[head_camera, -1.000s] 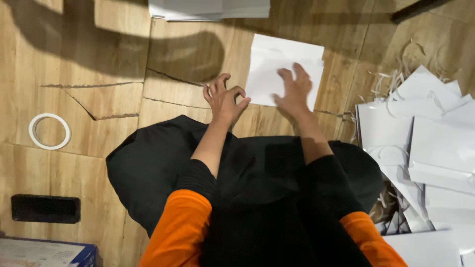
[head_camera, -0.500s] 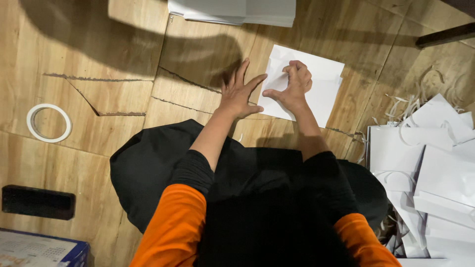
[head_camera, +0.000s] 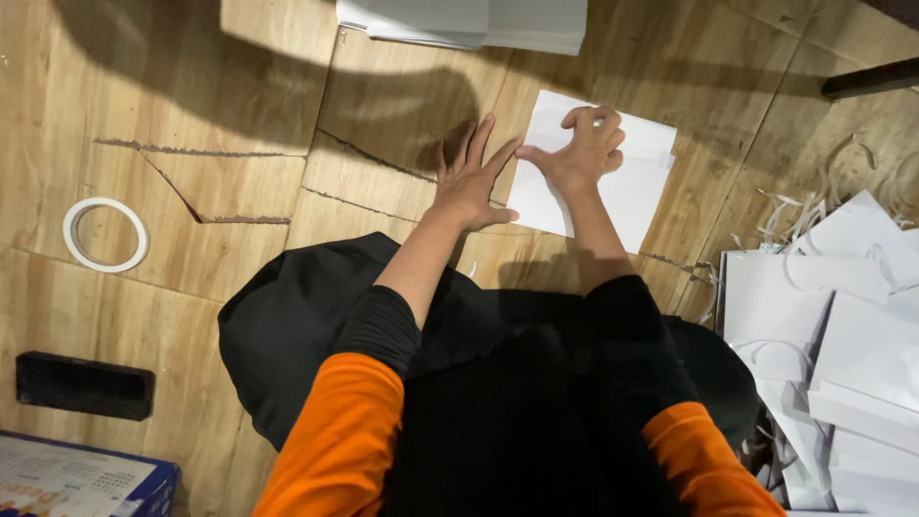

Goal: The person sits on the floor and folds white paper sheets by hand. They repeatedly pick up sheets, fold them in half, and place them into a stack.

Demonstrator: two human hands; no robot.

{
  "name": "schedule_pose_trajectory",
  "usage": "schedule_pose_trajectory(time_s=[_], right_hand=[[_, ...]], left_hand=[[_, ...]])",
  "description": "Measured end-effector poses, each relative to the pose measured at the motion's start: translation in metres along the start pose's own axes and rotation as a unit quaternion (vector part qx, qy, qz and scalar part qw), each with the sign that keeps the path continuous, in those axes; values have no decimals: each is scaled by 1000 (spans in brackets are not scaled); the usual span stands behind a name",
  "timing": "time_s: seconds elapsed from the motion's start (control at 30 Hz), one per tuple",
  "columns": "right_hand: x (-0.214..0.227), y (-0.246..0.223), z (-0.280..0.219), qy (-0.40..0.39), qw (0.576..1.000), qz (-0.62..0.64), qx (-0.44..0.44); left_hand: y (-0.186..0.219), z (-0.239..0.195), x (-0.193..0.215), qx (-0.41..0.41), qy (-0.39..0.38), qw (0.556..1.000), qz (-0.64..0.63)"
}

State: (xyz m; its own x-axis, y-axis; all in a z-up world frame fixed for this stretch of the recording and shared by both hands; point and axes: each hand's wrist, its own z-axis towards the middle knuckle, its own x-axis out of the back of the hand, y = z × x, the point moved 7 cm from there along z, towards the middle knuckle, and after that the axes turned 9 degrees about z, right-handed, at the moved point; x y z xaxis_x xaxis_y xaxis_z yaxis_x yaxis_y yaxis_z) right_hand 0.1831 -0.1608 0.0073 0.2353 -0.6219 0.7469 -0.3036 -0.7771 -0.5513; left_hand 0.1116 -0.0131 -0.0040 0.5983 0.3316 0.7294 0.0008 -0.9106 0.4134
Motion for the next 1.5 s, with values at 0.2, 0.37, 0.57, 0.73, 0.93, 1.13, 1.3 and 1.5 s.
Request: schedule_pose_trajectory(time_s=[0.2, 0.37, 0.57, 0.73, 0.93, 1.13, 1.3, 1.5], right_hand=[[8, -1, 18, 49, 995, -17, -82], [40, 25, 15, 266, 963, -42, 24], [86, 205, -35, 142, 986, 39, -77], [64, 199, -75, 76, 988, 108, -79], [46, 176, -94, 39, 985, 149, -81], [64, 152, -100, 78, 973, 180, -120], [64, 150, -67, 137, 968, 102, -184], [69, 140, -46, 142, 961, 132, -197]], left_hand=[[-2, 5, 3, 14, -5, 1000, -10], [6, -2, 3, 31, 12, 997, -73], [97, -10, -10, -104, 64, 992, -17], [146, -3, -63, -134, 36, 990, 25], [132, -13, -85, -118, 16, 989, 85], [133, -12, -90, -139, 14, 982, 130], [134, -14, -86, -153, 18, 974, 165], [137, -14, -81, -169, 37, 968, 183]])
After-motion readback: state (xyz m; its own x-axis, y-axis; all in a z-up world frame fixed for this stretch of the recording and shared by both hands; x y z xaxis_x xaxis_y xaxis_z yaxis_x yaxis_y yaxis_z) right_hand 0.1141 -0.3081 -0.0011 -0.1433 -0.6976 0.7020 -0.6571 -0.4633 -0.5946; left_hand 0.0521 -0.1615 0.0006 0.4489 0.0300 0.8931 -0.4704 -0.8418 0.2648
